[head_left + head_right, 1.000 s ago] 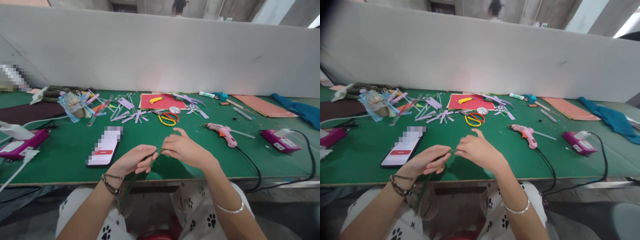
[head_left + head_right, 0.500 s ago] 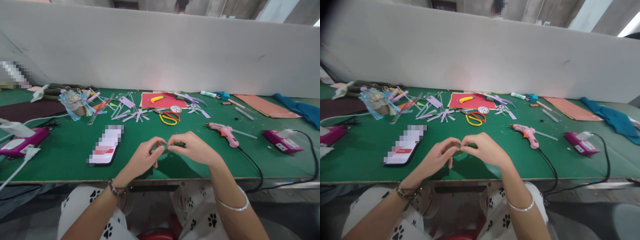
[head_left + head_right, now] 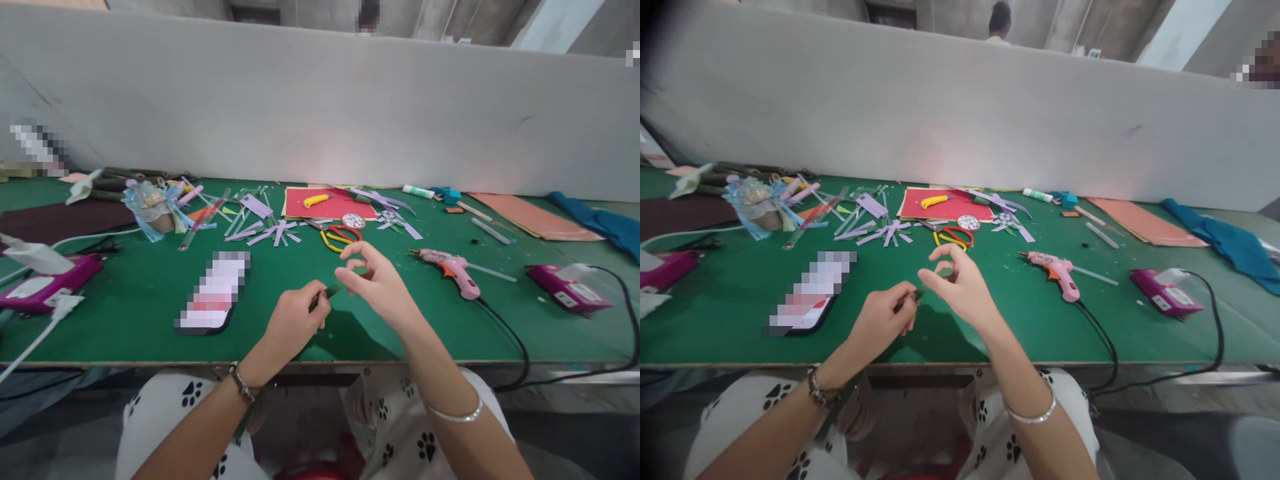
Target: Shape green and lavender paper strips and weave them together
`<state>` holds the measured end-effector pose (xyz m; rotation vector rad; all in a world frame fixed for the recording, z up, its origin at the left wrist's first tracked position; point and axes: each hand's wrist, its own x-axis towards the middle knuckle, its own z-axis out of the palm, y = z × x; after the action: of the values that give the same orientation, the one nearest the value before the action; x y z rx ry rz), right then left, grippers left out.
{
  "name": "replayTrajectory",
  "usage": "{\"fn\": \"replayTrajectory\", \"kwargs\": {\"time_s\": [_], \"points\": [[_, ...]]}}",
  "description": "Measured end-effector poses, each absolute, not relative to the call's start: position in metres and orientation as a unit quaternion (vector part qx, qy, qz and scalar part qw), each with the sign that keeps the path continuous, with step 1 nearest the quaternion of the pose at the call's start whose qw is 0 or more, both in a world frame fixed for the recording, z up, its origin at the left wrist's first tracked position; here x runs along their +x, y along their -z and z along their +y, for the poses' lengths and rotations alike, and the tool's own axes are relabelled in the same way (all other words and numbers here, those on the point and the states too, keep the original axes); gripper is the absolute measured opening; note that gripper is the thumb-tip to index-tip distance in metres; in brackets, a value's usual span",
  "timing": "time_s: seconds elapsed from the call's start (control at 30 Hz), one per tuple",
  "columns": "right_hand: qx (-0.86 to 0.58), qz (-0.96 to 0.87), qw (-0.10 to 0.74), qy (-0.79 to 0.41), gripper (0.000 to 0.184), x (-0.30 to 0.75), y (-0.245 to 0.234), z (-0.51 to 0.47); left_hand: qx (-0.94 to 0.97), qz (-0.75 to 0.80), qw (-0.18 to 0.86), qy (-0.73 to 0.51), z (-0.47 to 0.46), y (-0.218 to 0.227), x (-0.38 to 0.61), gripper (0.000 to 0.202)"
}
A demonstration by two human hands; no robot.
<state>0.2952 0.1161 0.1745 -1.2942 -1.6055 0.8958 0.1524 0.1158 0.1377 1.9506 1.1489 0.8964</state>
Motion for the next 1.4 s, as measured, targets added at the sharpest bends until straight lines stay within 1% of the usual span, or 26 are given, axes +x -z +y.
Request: {"fn": "replayTrajectory", "kwargs": {"time_s": [0.07,0.13,0.17,0.2,0.27,0.3,0.4,0.47,0.57,0.7,0.77,0.87,1.0,1.2,1.3,1.4], "points": [[-0.516,-0.600,0.470,-0.391,0.026,0.289,-0.170,0.117,0.718,0.431,0.405,-0.366,0.118,-0.137,0.152,0.016],[-0.512,-0.603,0.464,-0.398,0.022,0.284,-0.165,0.118,0.699,0.423,0.436,-0.378,0.120,-0.137,0.152,0.016],[-0.516,-0.615,0.448,-0.395,0.019,0.283,-0.164,0.119,0.697,0.422,0.436,-0.382,0.120,-0.137,0.152,0.017],[-0.521,-0.627,0.428,-0.389,0.021,0.282,-0.162,0.119,0.698,0.423,0.429,-0.386,0.121,-0.137,0.152,0.018],[-0.533,-0.651,0.393,-0.370,0.034,0.281,-0.160,0.120,0.707,0.430,0.399,-0.396,0.121,-0.138,0.152,0.021],[-0.538,-0.660,0.384,-0.358,0.038,0.282,-0.160,0.120,0.713,0.432,0.383,-0.399,0.121,-0.138,0.152,0.022],[-0.545,-0.674,0.379,-0.324,0.036,0.283,-0.161,0.120,0.729,0.434,0.356,-0.392,0.122,-0.137,0.153,0.022],[-0.555,-0.689,0.366,-0.289,0.037,0.285,-0.162,0.121,0.734,0.432,0.358,-0.383,0.123,-0.137,0.152,0.022],[-0.549,-0.732,0.327,-0.234,0.044,0.288,-0.162,0.123,0.731,0.427,0.377,-0.377,0.123,-0.137,0.152,0.024],[-0.532,-0.763,0.285,-0.230,0.048,0.288,-0.159,0.124,0.716,0.440,0.387,-0.380,0.123,-0.137,0.152,0.020],[-0.533,-0.763,0.282,-0.232,0.047,0.286,-0.158,0.123,0.725,0.451,0.364,-0.373,0.122,-0.137,0.152,0.021],[-0.529,-0.764,0.292,-0.225,0.045,0.283,-0.156,0.122,0.752,0.467,0.300,-0.356,0.123,-0.137,0.152,0.025],[-0.518,-0.766,0.314,-0.214,0.040,0.282,-0.156,0.122,0.778,0.494,0.224,-0.317,0.124,-0.138,0.151,0.021],[-0.534,-0.747,0.343,-0.200,0.047,0.288,-0.156,0.125,0.809,0.503,0.156,-0.263,0.124,-0.139,0.150,0.018],[-0.540,-0.734,0.362,-0.197,0.048,0.294,-0.157,0.127,0.819,0.496,0.125,-0.259,0.123,-0.138,0.150,0.018],[-0.544,-0.733,0.360,-0.194,0.049,0.298,-0.159,0.128,0.825,0.491,0.099,-0.263,0.124,-0.136,0.151,0.019]]}}
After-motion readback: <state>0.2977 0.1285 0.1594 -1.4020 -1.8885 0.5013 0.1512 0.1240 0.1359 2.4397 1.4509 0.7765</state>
